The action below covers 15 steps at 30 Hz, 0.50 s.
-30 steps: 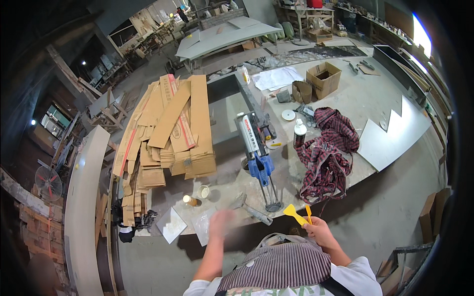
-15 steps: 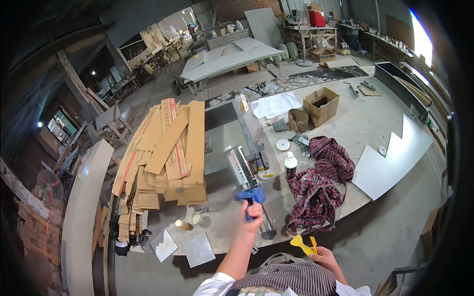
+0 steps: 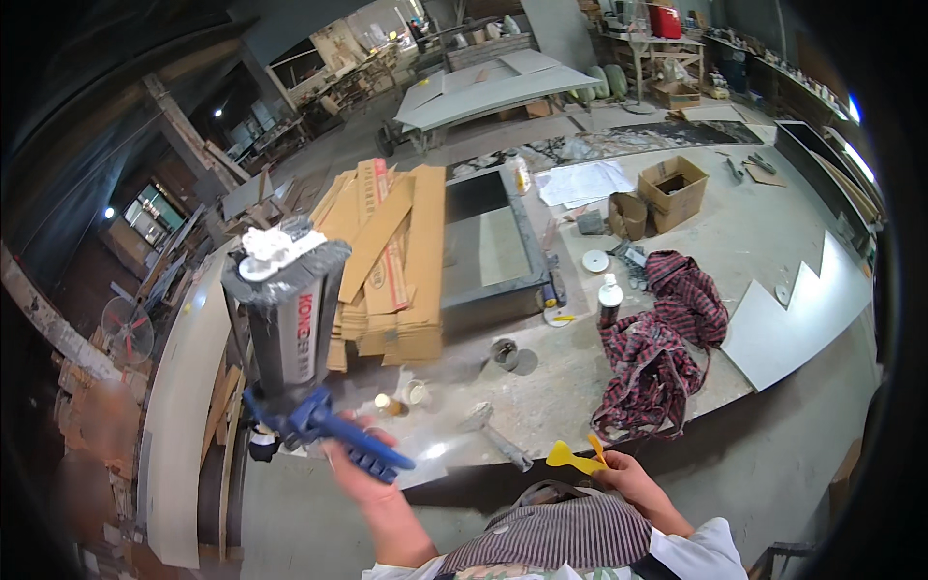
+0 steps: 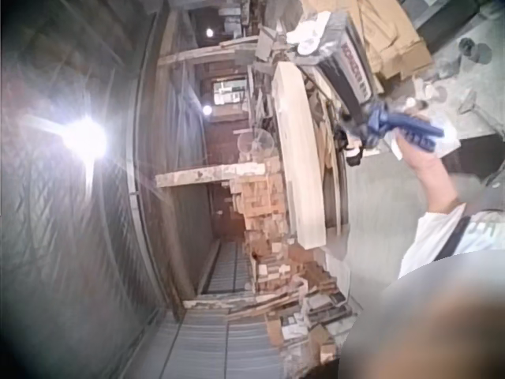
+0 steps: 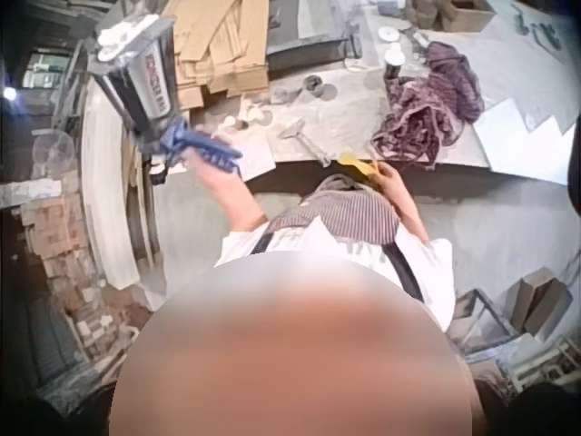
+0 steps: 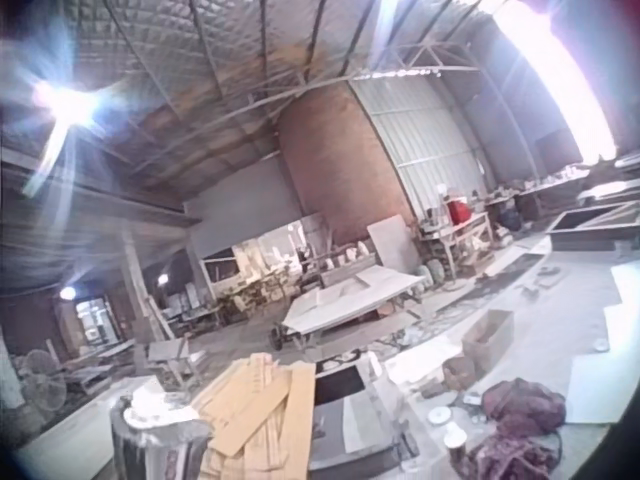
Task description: The person applies a white sealant to a small square tile using a yellow plastic spreader, then moves to a white countertop with an integrated sink and applies sealant along the sink's edge. The person smooths the sealant with a small blue tool and continues applying sealant to the tile.
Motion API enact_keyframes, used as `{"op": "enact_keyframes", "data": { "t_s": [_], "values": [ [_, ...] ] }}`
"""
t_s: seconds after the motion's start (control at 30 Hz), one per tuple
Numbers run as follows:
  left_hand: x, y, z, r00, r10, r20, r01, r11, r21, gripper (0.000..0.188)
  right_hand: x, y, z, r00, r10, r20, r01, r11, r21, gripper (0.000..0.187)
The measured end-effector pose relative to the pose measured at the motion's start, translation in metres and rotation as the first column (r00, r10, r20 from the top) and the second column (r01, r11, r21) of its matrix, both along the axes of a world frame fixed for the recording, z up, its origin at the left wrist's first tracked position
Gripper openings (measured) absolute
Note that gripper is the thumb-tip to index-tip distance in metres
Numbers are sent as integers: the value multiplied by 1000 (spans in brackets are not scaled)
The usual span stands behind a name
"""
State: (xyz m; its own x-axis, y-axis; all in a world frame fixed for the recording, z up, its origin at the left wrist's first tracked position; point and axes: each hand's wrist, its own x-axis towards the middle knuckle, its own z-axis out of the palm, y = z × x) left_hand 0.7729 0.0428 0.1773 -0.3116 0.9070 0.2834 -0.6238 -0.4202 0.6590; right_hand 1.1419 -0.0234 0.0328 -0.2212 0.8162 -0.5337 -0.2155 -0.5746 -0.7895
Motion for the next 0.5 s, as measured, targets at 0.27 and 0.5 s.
{"op": "enact_keyframes", "data": {
  "t_s": [0.27,0.5],
  "values": [
    [-73,-129,-37,981,-111,161,133,982,-132,48,-66,16,-17,944,304,128,-317,943,98,19],
    [-108,-201,-72,992,70,102,10,775,-632,43,-104,18,-36,913,378,152,-388,920,43,15]
  ]
}}
